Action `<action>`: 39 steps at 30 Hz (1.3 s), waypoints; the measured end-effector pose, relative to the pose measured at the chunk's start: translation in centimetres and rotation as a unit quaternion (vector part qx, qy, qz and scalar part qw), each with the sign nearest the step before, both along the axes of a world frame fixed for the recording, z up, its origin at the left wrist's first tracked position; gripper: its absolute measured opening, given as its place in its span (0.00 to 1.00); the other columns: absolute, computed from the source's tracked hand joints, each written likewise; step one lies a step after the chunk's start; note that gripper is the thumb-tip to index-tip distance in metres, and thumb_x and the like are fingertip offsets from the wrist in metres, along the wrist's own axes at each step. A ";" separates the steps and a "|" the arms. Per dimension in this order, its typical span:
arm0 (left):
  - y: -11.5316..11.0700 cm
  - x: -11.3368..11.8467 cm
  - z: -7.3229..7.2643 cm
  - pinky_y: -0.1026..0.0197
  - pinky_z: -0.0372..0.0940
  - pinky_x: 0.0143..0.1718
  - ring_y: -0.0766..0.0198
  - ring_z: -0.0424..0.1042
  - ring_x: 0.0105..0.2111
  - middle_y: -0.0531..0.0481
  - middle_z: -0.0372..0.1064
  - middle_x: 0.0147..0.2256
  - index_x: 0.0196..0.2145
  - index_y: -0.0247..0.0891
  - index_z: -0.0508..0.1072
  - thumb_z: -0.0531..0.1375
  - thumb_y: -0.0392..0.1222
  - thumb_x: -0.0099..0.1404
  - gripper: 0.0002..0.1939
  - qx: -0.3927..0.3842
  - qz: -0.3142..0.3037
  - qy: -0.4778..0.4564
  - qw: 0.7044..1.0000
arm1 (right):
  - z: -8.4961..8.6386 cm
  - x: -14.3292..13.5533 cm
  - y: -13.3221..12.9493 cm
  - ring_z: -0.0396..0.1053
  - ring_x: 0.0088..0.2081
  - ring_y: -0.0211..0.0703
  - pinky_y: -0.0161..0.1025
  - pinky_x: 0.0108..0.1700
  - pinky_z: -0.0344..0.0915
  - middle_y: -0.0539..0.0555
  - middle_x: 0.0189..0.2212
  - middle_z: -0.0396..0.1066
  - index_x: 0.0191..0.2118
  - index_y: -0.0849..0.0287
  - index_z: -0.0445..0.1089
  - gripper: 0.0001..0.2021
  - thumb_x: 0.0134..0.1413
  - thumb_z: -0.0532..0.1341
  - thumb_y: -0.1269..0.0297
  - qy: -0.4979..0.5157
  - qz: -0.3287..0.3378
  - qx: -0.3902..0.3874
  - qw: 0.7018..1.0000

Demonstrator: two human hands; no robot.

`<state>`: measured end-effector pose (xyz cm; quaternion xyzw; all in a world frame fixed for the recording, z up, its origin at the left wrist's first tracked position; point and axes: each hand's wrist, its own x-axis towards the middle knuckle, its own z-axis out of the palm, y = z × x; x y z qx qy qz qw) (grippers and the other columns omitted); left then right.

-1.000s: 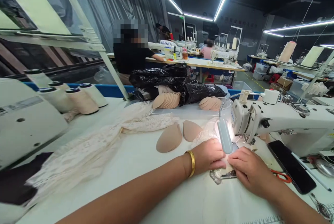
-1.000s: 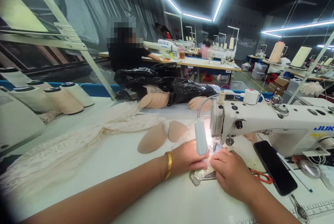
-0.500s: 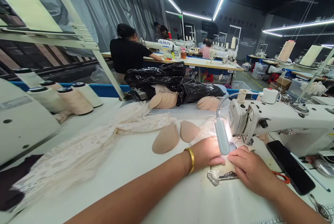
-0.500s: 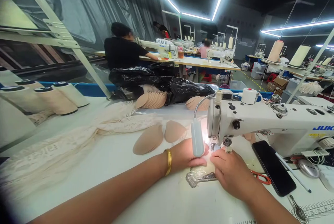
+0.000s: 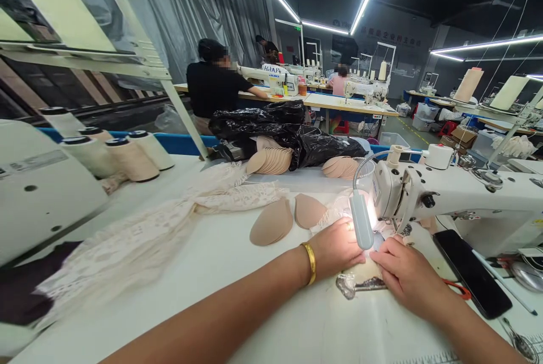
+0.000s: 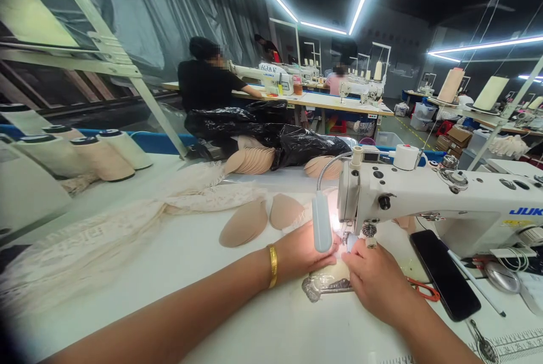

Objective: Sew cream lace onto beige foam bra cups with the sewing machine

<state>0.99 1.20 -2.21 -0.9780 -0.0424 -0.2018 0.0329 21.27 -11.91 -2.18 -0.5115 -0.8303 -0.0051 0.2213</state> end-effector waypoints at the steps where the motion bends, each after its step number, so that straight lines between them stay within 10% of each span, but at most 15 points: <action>1: -0.1 0.0 0.0 0.55 0.65 0.42 0.57 0.71 0.37 0.48 0.75 0.36 0.32 0.37 0.71 0.63 0.38 0.69 0.08 0.003 -0.003 0.002 1.000 | 0.0 0.0 0.0 0.65 0.34 0.46 0.40 0.34 0.61 0.52 0.32 0.66 0.42 0.52 0.70 0.13 0.63 0.54 0.78 -0.001 0.000 0.002 1.000; 21: 0.4 -0.3 0.9 0.52 0.59 0.48 0.56 0.71 0.41 0.50 0.76 0.39 0.36 0.40 0.75 0.61 0.40 0.70 0.04 -0.011 0.055 0.006 0.998 | -0.7 -0.1 0.5 0.65 0.35 0.49 0.43 0.34 0.61 0.54 0.32 0.65 0.43 0.57 0.71 0.12 0.67 0.50 0.73 -0.033 -0.030 -0.020 0.999; 29: 0.2 -0.6 0.6 0.54 0.62 0.38 0.56 0.72 0.33 0.49 0.73 0.31 0.31 0.38 0.68 0.59 0.25 0.59 0.09 -0.024 0.074 0.008 0.997 | -0.5 -0.2 0.0 0.67 0.38 0.49 0.46 0.40 0.64 0.54 0.35 0.70 0.49 0.54 0.71 0.13 0.71 0.50 0.66 0.110 -0.006 -0.058 0.992; 34: -3.7 -4.6 0.6 0.59 0.67 0.45 0.62 0.74 0.36 0.50 0.77 0.37 0.41 0.39 0.70 0.51 0.24 0.66 0.14 -0.057 0.030 -0.071 0.995 | 0.6 -4.1 -1.0 0.66 0.31 0.42 0.41 0.36 0.63 0.47 0.31 0.70 0.60 0.54 0.61 0.23 0.66 0.59 0.48 0.430 -0.047 -0.281 0.857; 39: -6.3 -10.6 0.2 0.55 0.69 0.48 0.56 0.76 0.47 0.43 0.77 0.51 0.39 0.40 0.71 0.52 0.26 0.68 0.12 -0.054 0.112 -0.127 0.984 | 0.2 -8.3 -1.9 0.60 0.27 0.38 0.35 0.33 0.60 0.42 0.24 0.63 0.57 0.52 0.65 0.29 0.51 0.71 0.52 0.654 -0.085 -0.281 0.697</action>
